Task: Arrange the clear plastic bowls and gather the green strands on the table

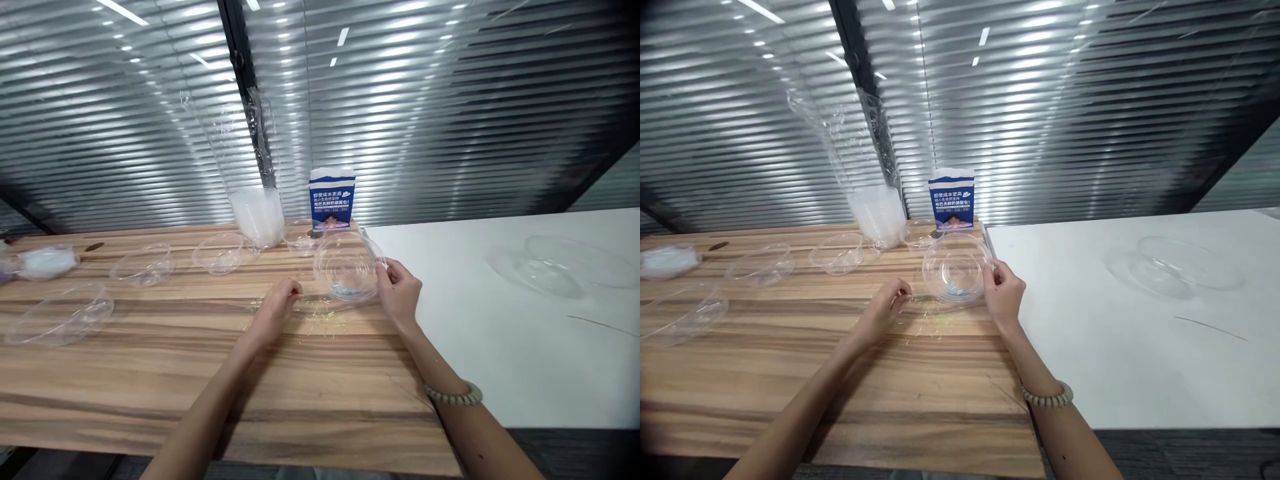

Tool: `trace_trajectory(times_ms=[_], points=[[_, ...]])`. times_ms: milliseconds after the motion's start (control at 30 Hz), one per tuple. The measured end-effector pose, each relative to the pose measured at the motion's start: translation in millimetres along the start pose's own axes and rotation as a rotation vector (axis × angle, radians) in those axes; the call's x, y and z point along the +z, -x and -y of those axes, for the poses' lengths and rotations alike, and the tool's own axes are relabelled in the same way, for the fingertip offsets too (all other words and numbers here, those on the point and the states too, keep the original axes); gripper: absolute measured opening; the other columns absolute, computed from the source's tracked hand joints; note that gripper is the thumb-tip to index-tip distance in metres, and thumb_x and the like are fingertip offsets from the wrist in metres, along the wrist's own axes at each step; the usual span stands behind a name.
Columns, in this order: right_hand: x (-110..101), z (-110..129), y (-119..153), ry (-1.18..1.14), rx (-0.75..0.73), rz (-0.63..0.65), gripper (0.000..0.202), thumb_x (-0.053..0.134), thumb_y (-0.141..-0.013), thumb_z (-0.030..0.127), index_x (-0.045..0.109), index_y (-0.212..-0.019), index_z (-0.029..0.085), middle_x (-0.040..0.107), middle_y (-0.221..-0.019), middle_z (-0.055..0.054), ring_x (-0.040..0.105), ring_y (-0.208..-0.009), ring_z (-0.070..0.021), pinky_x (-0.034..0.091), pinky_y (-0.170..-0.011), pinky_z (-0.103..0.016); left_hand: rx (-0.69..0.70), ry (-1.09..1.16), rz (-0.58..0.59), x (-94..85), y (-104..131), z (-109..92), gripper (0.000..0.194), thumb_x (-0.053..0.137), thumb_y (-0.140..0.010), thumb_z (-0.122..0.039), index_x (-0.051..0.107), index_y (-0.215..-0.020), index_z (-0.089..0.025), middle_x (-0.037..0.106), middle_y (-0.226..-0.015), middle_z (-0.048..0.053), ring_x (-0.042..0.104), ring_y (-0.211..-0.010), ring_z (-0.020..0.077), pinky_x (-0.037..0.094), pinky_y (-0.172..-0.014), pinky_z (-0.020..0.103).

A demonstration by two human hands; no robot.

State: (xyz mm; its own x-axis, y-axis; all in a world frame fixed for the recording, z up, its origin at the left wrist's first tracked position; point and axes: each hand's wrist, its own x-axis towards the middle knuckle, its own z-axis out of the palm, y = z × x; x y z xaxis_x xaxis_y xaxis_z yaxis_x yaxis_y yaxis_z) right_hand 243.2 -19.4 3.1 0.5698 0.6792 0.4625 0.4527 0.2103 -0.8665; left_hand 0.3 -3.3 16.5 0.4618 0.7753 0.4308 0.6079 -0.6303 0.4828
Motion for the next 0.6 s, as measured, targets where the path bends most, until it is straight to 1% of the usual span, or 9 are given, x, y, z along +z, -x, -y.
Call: trace_trajectory(times_ms=[133, 200, 267, 333, 400, 433, 500, 567, 600], points=[[0.1, -1.6, -2.3, 0.031, -0.019, -0.042, 0.034, 0.052, -0.077, 0.038, 0.07, -0.088, 0.011, 0.039, -0.047, 0.006, 0.035, -0.046, -0.0097, 0.034, -0.052, -0.025, -0.016, 0.112, -0.297, -12.0, -8.3, -12.9, 0.007, 0.048, -0.086, -0.017, 0.051, -0.079, -0.018, 0.058, -0.075, 0.001, 0.055, -0.071, 0.0125, 0.043, -0.066, 0.024], [1.1, -2.8, -2.6, 0.031, -0.021, -0.039, 0.034, 0.051, -0.078, 0.037, 0.07, -0.088, 0.011, 0.04, -0.047, 0.005, 0.035, -0.046, -0.0099, 0.034, -0.052, -0.025, 0.02, 0.139, -0.355, -15.6, -17.5, -23.2, 0.006, 0.051, -0.086, -0.017, 0.054, -0.081, -0.017, 0.06, -0.076, 0.001, 0.056, -0.072, 0.0123, 0.044, -0.067, 0.023], [2.3, -3.4, -2.2, 0.029, -0.025, -0.026, 0.035, 0.051, -0.078, 0.038, 0.07, -0.088, 0.011, 0.04, -0.048, 0.005, 0.035, -0.046, -0.01, 0.034, -0.052, -0.025, 0.104, 0.145, -0.33, -16.1, -31.0, -35.0, 0.006, 0.053, -0.085, -0.017, 0.056, -0.081, -0.017, 0.062, -0.077, 0.001, 0.058, -0.073, 0.0124, 0.045, -0.068, 0.023], [3.2, -3.8, -1.8, 0.025, -0.028, -0.015, 0.036, 0.051, -0.078, 0.039, 0.07, -0.088, 0.011, 0.04, -0.048, 0.005, 0.035, -0.046, -0.01, 0.034, -0.052, -0.025, 0.223, 0.133, -0.262, -13.2, -47.4, -45.6, 0.007, 0.054, -0.086, -0.018, 0.059, -0.081, -0.017, 0.064, -0.078, 0.002, 0.058, -0.075, 0.0131, 0.046, -0.069, 0.024], [3.4, -4.8, -2.3, 0.015, -0.022, -0.016, 0.035, 0.052, -0.077, 0.039, 0.071, -0.088, 0.011, 0.04, -0.048, 0.005, 0.035, -0.046, -0.0099, 0.034, -0.052, -0.025, 0.336, 0.088, -0.194, -8.0, -63.4, -51.0, 0.01, 0.055, -0.086, -0.02, 0.063, -0.082, -0.017, 0.066, -0.081, 0.003, 0.059, -0.079, 0.0148, 0.046, -0.074, 0.027], [3.1, -5.9, -3.3, 0.007, -0.008, -0.023, 0.035, 0.052, -0.077, 0.038, 0.071, -0.088, 0.012, 0.041, -0.048, 0.005, 0.035, -0.046, -0.0099, 0.034, -0.052, -0.025, 0.366, 0.061, -0.186, -5.1, -70.1, -50.6, 0.011, 0.056, -0.086, -0.022, 0.065, -0.082, -0.017, 0.067, -0.083, 0.004, 0.058, -0.081, 0.0159, 0.045, -0.076, 0.029], [2.1, -9.7, -6.7, -0.017, 0.049, -0.051, 0.033, 0.052, -0.076, 0.037, 0.071, -0.088, 0.012, 0.043, -0.048, 0.005, 0.037, -0.046, -0.0103, 0.034, -0.053, -0.025, 0.326, 0.024, -0.249, 0.7, -79.0, -42.3, 0.014, 0.056, -0.086, -0.025, 0.067, -0.083, -0.017, 0.067, -0.085, 0.005, 0.058, -0.084, 0.0174, 0.045, -0.077, 0.03], [1.1, -15.1, -11.2, -0.042, 0.129, -0.098, 0.032, 0.052, -0.075, 0.035, 0.07, -0.089, 0.012, 0.048, -0.05, 0.003, 0.041, -0.047, -0.0112, 0.036, -0.054, -0.025, 0.163, 0.015, -0.347, 6.1, -81.3, -25.5, 0.016, 0.054, -0.087, -0.025, 0.067, -0.084, -0.015, 0.067, -0.085, 0.006, 0.058, -0.082, 0.0175, 0.045, -0.075, 0.029], [0.7, -17.9, -13.4, -0.05, 0.165, -0.124, 0.031, 0.052, -0.075, 0.034, 0.07, -0.088, 0.013, 0.05, -0.051, 0.003, 0.043, -0.048, -0.0117, 0.036, -0.055, -0.025, 0.064, 0.015, -0.354, 8.9, -80.3, -15.1, 0.017, 0.053, -0.087, -0.024, 0.068, -0.085, -0.015, 0.068, -0.084, 0.007, 0.059, -0.08, 0.0172, 0.046, -0.073, 0.029]])
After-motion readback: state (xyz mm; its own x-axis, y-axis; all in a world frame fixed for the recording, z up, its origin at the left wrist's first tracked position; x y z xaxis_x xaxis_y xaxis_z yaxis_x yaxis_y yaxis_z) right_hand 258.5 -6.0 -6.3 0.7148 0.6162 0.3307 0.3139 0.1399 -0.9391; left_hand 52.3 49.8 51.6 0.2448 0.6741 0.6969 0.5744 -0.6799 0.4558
